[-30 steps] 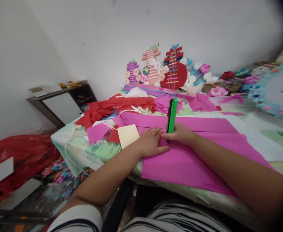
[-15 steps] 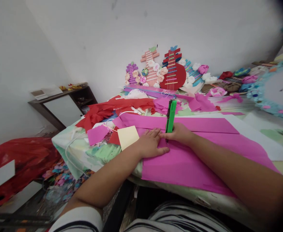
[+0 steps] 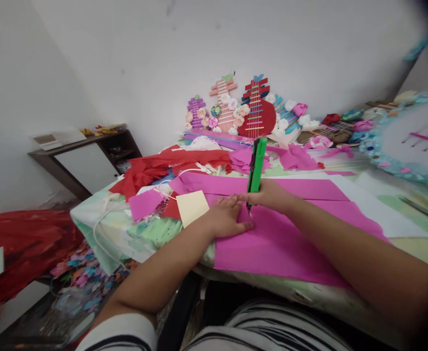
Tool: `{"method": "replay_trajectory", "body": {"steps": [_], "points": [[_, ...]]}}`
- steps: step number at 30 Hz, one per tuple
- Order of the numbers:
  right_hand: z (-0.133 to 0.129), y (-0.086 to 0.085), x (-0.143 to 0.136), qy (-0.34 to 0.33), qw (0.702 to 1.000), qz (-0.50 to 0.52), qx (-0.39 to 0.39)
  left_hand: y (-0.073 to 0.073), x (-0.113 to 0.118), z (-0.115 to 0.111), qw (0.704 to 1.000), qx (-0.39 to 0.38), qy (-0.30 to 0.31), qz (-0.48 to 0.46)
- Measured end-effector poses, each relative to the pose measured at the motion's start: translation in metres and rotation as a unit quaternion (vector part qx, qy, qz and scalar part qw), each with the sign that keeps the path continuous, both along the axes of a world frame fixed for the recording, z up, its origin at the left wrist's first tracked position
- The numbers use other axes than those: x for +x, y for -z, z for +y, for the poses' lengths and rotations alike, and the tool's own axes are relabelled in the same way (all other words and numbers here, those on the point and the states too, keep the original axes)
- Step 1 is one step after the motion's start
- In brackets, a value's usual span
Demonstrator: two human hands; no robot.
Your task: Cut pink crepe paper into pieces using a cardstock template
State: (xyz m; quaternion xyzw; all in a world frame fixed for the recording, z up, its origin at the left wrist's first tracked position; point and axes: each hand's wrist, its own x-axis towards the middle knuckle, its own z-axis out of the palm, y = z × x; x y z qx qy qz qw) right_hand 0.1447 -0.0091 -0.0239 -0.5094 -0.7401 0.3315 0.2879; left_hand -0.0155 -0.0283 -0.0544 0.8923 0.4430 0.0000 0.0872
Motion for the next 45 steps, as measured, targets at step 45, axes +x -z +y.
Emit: {"method": "replay_trajectory", "body": {"steps": [45], "points": [[-0.006,0.038,0.011,0.063,0.994,0.069,-0.060,0.001,-0.001,-0.001,0.998,-0.002,0.039,0.055]]}}
